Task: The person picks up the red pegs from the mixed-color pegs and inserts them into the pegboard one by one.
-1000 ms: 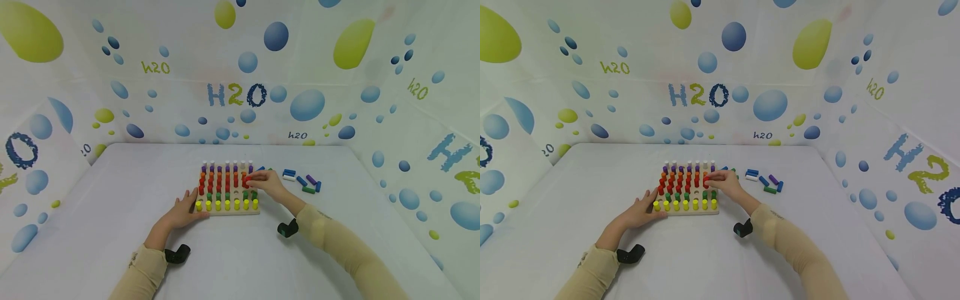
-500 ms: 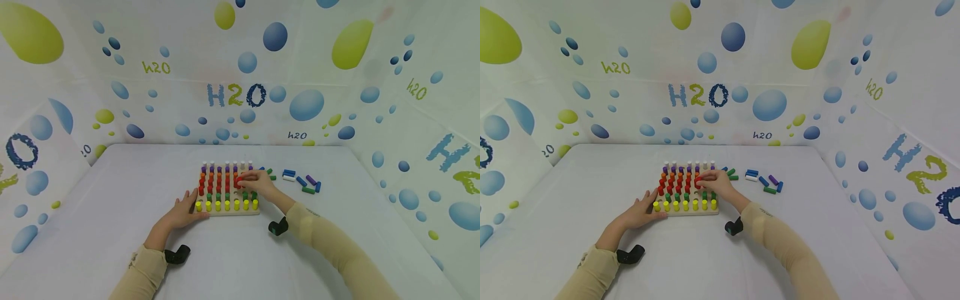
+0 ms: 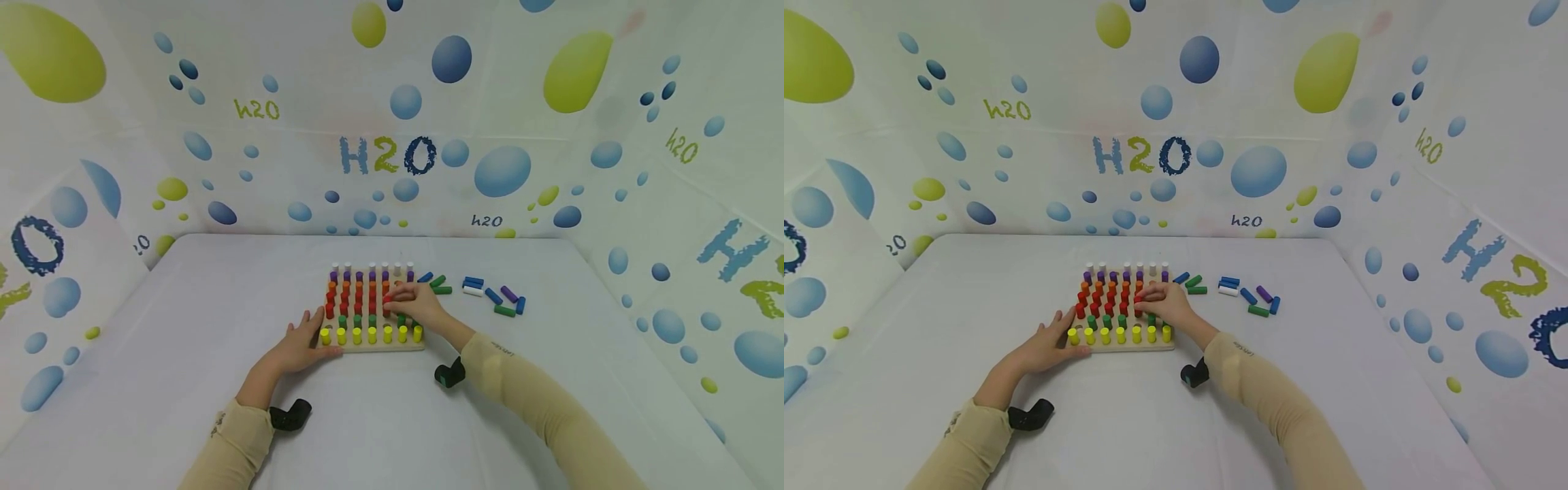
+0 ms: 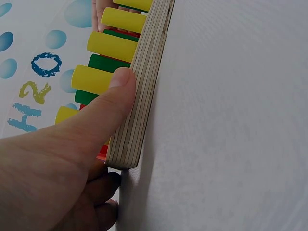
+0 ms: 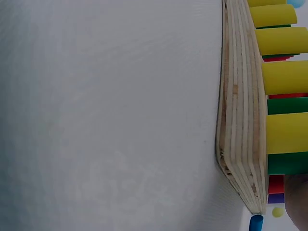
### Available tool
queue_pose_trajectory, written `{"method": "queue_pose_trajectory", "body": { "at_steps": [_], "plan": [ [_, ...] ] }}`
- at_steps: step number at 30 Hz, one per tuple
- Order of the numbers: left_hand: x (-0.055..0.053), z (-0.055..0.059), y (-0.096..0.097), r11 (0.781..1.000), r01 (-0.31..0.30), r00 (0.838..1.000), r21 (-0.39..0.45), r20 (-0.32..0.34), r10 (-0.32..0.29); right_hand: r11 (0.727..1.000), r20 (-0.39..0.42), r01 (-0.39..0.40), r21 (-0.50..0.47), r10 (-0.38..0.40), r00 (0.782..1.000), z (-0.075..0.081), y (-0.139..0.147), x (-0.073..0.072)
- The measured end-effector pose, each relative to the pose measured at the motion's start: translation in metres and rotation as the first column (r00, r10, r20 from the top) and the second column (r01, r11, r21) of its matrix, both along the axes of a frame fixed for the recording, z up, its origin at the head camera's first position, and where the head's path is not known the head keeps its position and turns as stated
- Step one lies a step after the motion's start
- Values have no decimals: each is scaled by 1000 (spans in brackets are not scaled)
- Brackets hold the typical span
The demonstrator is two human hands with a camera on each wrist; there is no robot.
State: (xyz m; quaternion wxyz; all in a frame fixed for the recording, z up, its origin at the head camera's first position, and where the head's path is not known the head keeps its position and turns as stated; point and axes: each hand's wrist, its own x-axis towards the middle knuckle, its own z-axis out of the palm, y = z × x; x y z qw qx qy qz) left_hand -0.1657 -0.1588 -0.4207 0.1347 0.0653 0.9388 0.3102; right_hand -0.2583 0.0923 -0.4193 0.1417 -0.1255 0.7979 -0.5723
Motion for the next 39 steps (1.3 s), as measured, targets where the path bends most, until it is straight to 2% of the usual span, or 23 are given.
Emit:
{"method": "queue_pose_trajectory", "body": {
  "at_steps": [6,9,13,15,18,24,31,34,39],
  "plan": [
    [-1,0,0,1000,0,1000,-9,-5,0,1000,-5,-5,-11,5,1000,0,1,2],
    [-1,-1,0,1000,0,1000,-7,-7,0,1000,-1,-18,-18,18,1000,9,1,9],
    [-2,-3,0,1000,2,1000,-10,-7,-2,1000,-3,-15,-6,15,1000,8,1,9],
    [-2,-3,0,1000,3,1000,-10,-7,-3,1000,-6,-1,-1,1,1000,-1,1,5],
    [-2,-2,0,1000,5,1000,-6,-6,-5,1000,-9,13,16,-12,1000,-2,1,5],
    [-1,0,1,1000,6,1000,-4,1,-6,1000,-37,0,23,1,999,-1,0,6],
    [0,1,0,1000,0,1000,-6,4,0,997,-35,-1,79,3,999,4,-1,6],
    [0,2,0,1000,2,1000,-5,-2,-2,998,-26,-15,65,17,1000,5,0,6],
    [-2,3,-1,1000,-5,1000,-24,10,5,995,-84,-72,71,78,993,12,12,7]
  ]
}}
